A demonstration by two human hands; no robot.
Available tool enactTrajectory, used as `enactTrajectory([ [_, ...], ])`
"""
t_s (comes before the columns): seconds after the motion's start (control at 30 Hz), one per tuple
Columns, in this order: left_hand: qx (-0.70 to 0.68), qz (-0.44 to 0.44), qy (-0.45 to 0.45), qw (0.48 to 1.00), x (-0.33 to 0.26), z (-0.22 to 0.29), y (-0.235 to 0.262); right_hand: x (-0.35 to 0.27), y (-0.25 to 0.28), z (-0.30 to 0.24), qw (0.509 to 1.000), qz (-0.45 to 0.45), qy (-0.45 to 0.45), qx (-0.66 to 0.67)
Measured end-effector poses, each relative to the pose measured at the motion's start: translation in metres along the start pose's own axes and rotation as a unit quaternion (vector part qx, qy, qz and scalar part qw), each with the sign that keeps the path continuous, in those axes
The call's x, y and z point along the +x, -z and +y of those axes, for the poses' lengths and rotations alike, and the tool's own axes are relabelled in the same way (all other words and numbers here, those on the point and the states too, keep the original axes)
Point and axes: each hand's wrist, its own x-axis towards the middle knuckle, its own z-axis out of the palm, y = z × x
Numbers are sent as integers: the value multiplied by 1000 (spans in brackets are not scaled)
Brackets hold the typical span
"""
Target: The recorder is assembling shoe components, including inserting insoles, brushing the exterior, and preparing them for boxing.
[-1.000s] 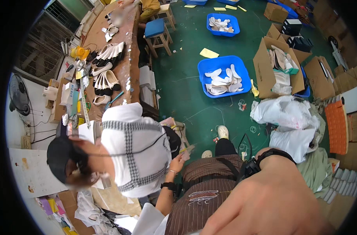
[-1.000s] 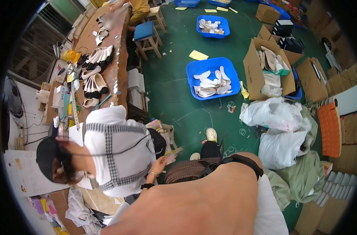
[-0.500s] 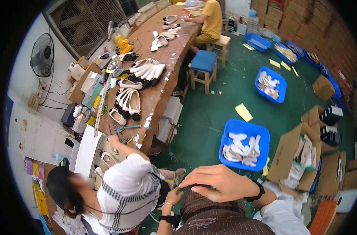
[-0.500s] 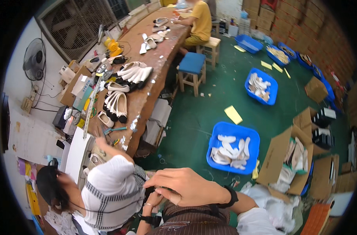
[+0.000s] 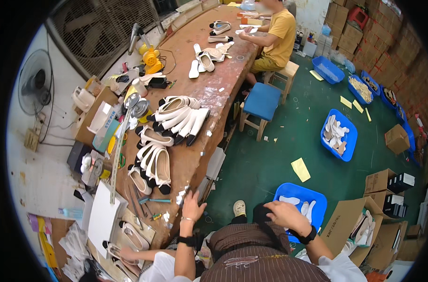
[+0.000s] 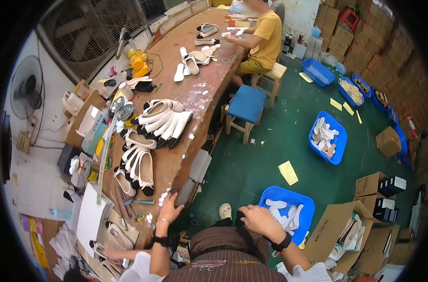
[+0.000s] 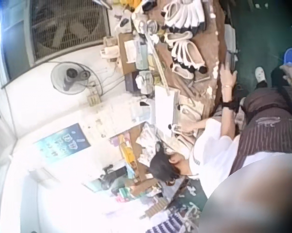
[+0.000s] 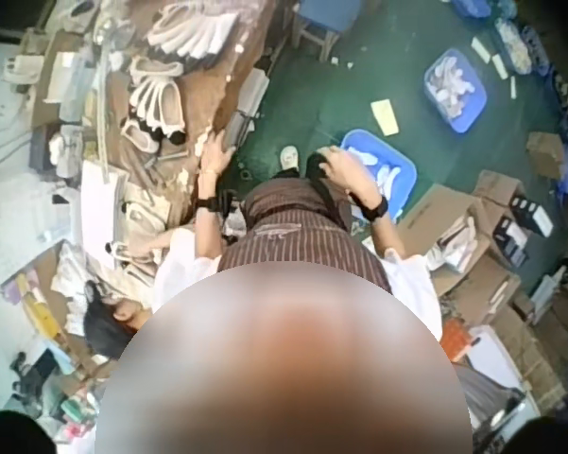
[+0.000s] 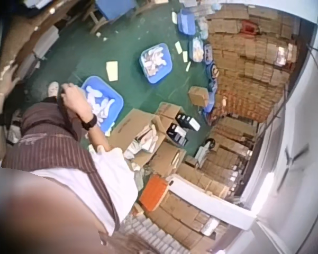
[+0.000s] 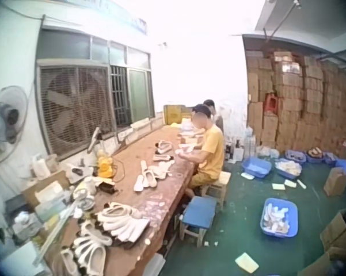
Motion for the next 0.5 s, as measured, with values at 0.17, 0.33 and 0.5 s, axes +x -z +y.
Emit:
enactTrajectory([
  [0.17, 61, 77, 38, 994, 135, 36, 45, 50, 26, 69, 994, 20, -105, 12],
  [0.33, 88, 103, 114, 984, 260, 48, 56, 112, 68, 135, 981, -39, -185, 39],
  [0.5, 134, 87, 193, 968, 369, 30, 41, 211, 133, 196, 988, -37, -144, -42],
])
